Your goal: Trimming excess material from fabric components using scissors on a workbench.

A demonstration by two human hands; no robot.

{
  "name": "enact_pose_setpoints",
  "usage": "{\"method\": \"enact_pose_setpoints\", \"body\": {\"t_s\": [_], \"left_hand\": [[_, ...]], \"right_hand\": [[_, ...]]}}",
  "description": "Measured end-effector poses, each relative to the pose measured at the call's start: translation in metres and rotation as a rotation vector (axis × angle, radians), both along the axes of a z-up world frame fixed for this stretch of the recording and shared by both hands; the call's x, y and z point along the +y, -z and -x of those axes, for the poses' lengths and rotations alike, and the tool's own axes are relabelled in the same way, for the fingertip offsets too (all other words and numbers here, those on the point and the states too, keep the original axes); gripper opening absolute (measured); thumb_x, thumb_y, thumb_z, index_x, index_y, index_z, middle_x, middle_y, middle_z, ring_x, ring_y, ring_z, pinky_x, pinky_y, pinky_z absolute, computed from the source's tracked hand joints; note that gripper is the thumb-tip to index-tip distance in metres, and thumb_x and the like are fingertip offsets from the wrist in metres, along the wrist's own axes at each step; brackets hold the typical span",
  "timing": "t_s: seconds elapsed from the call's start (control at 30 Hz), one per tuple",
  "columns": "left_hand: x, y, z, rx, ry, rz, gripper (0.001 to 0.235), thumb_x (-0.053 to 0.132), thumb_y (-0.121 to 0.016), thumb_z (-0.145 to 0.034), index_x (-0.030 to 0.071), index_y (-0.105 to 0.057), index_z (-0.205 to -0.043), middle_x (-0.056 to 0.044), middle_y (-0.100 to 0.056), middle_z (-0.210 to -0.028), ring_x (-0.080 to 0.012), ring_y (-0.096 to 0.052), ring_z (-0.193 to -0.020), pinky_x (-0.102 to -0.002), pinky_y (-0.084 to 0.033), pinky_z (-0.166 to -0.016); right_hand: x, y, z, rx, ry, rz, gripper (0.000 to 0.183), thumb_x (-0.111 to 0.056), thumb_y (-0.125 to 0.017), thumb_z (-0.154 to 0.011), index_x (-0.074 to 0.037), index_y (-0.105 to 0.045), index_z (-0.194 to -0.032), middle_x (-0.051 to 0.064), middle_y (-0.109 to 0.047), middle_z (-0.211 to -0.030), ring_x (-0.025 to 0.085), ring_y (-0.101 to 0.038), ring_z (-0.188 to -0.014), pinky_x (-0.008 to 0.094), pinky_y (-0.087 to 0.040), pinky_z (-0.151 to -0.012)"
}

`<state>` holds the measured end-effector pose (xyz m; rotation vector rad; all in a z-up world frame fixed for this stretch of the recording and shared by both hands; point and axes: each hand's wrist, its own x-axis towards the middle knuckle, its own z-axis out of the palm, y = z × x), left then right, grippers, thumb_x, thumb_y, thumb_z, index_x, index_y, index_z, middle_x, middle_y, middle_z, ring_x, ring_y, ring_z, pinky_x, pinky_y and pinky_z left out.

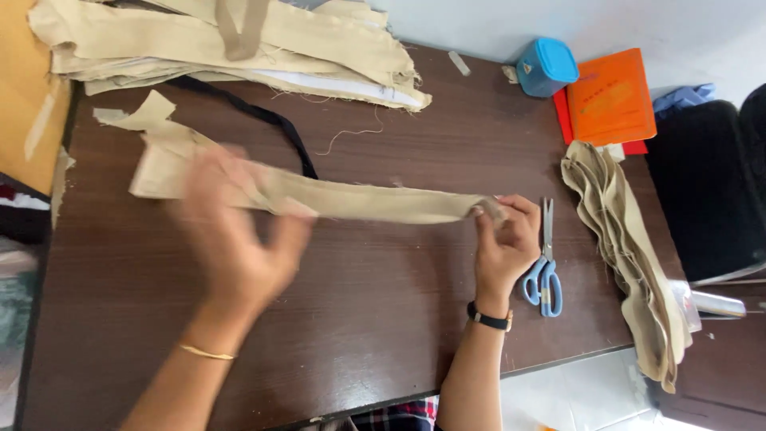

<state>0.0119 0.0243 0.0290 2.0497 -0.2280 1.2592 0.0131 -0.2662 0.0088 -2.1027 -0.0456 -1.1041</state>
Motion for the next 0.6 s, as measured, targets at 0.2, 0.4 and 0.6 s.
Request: {"method": "enact_pose_setpoints", "body": {"t_s": [0.2,0.4,0.6], "left_hand": [[-0.035,0.02,0.024,0.104,0.388,-0.247,0.048,0.037,-0.064,-0.092,0.01,-0.047,-0.127,-0.01,-0.052,-0.133,-0.0296,-0.049,-0.126,-0.05,-0.027,-0.11],[-0.031,0.015,0.018,0.184,0.332,-0.109,0.027,0.027,-0.053,-0.094,0.009,-0.057,-0.114,-0.002,-0.063,-0.113,-0.0251,-0.052,-0.117,-0.054,-0.022,-0.108],[-0.035,0.024,0.014,0.088,0.325,-0.038,0.035,0.026,-0.066,-0.085,0.01,-0.06,-0.116,-0.005,-0.061,-0.103,-0.0284,-0.055,-0.103,-0.058,-0.02,-0.104]], "right_hand": [[0.056,-0.002,0.009,-0.072,-0.696,-0.392,0.011,-0.011,-0.065,-0.086,-0.01,-0.054,-0.088,0.011,-0.061,-0.087,0.028,-0.061,-0.089,0.039,-0.053,-0.081],[0.077,0.015,0.013,0.213,-0.836,-0.748,0.021,-0.02,-0.064,-0.088,-0.003,-0.052,-0.084,0.012,-0.057,-0.077,0.023,-0.055,-0.079,0.034,-0.045,-0.067],[0.068,0.03,0.009,0.06,-0.652,-0.716,0.011,0.0,-0.058,-0.087,0.005,-0.054,-0.079,0.016,-0.057,-0.069,0.022,-0.056,-0.067,0.034,-0.048,-0.064]]}}
